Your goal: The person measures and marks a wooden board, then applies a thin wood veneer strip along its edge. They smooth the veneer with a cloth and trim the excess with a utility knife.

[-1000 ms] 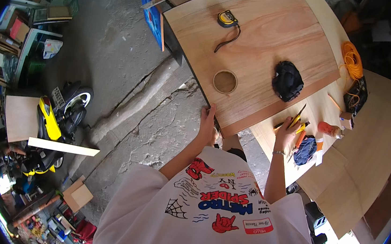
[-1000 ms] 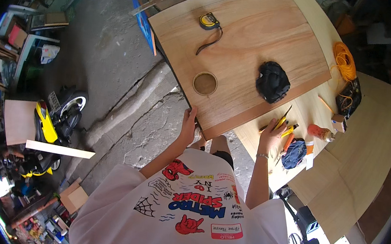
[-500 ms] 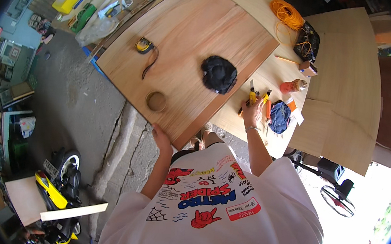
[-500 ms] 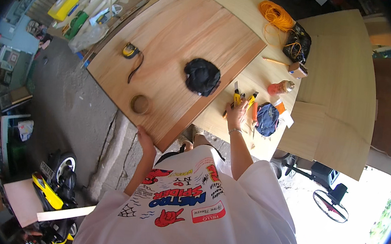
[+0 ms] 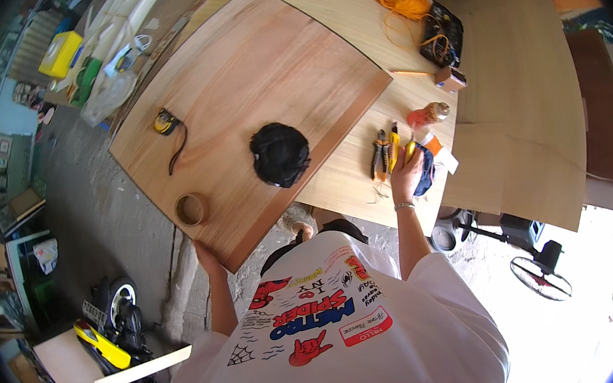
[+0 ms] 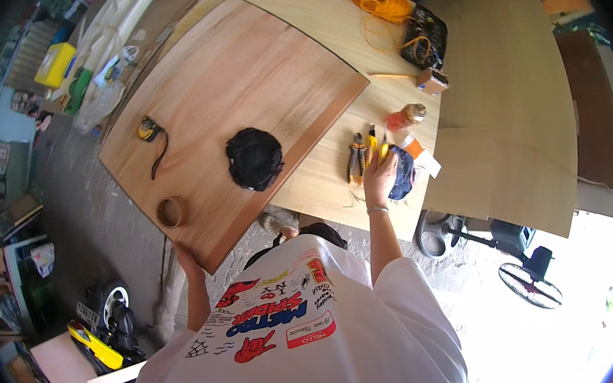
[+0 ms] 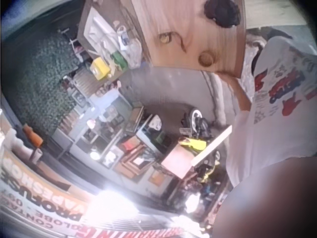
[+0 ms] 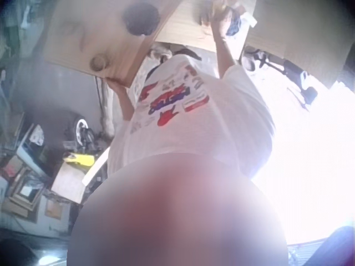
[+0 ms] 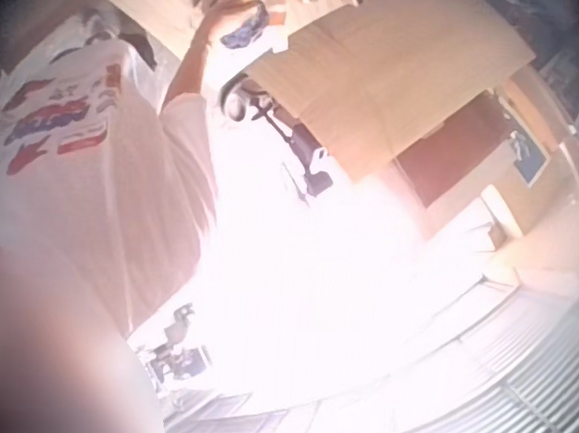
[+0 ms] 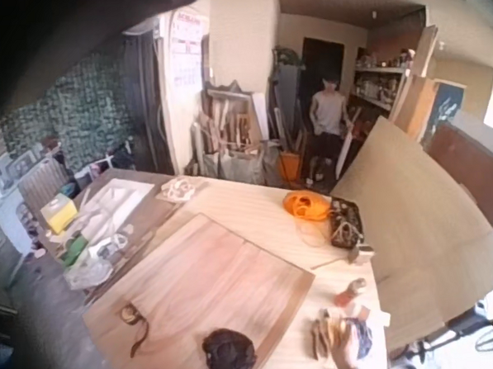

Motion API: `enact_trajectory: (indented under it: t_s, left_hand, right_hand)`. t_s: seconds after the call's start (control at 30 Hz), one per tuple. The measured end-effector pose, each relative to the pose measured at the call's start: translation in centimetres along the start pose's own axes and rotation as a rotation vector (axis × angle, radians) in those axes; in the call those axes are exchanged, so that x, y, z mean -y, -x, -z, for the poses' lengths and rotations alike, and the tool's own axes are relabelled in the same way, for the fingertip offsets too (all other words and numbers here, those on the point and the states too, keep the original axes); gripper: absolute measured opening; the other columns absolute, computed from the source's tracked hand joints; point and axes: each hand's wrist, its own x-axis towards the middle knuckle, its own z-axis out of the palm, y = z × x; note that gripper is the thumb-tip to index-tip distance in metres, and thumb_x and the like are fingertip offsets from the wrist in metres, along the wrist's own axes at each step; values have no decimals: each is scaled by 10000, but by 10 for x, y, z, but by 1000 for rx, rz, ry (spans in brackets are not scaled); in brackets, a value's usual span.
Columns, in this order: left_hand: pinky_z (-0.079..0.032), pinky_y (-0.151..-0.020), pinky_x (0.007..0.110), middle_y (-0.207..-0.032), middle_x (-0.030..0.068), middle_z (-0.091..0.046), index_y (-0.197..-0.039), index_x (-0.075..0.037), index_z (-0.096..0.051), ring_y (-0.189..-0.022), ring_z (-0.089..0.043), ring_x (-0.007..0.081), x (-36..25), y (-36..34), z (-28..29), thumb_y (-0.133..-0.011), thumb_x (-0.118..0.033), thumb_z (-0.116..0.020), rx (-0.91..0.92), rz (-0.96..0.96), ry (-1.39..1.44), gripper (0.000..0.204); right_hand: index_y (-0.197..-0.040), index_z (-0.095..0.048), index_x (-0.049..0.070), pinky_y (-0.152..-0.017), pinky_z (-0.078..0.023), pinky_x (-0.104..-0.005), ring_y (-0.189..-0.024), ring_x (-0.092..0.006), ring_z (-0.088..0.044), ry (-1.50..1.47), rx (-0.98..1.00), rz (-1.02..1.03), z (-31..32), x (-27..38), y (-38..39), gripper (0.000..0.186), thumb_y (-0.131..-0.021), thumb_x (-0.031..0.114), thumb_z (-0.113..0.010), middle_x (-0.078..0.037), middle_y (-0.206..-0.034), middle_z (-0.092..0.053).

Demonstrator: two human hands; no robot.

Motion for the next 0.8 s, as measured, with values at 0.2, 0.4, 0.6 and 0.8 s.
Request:
enact_trajectory:
  t_s: [0.2, 0.4, 0.6, 0.8]
  left_hand:
    - [-416, -986, 484, -1153, 216, -541, -1222, 73, -522, -1103, -519, 350, -52, 43, -39, -1078, -303, -517, -367, -774, -664, 403]
    - [-445, -942, 450, -1167, 201, -612, -1190, 7, -600, -1102, -564, 375, -142, 97, -194, -990, -172, -635, 341, -1102, -839, 271]
    - [-473, -914, 455, -1111, 128, -676, -1139, -72, -666, -1044, -610, 352, -150, 94, -426, -914, -125, -693, 1007, -1190, -710, 233]
    - [-463, -980, 434, -1135, 64, -687, -1165, -107, -687, -1122, -603, 287, -131, 93, -608, -905, -181, -715, 1130, -1399, -745, 271]
  right_hand:
    - [-1148, -523, 5, -824, -492, -507, -973, -467, -629, -49, -140, -125, 36, -12, -99, 554, -817, 317, -840, -277, -1066, -641]
    - [-1109, -509, 21, -750, -522, -482, -863, -436, -661, -94, -6, -233, 23, -39, -161, 700, -699, 397, -934, -217, -945, -666]
    - [-1028, -503, 27, -683, -515, -470, -732, -415, -635, 7, -135, -161, 19, -80, -225, 706, -696, 481, -930, -192, -808, -629]
    - [-1159, -562, 19, -795, -538, -422, -918, -349, -671, -16, -71, -223, 7, -100, -242, 609, -783, 361, -898, -201, -1069, -669]
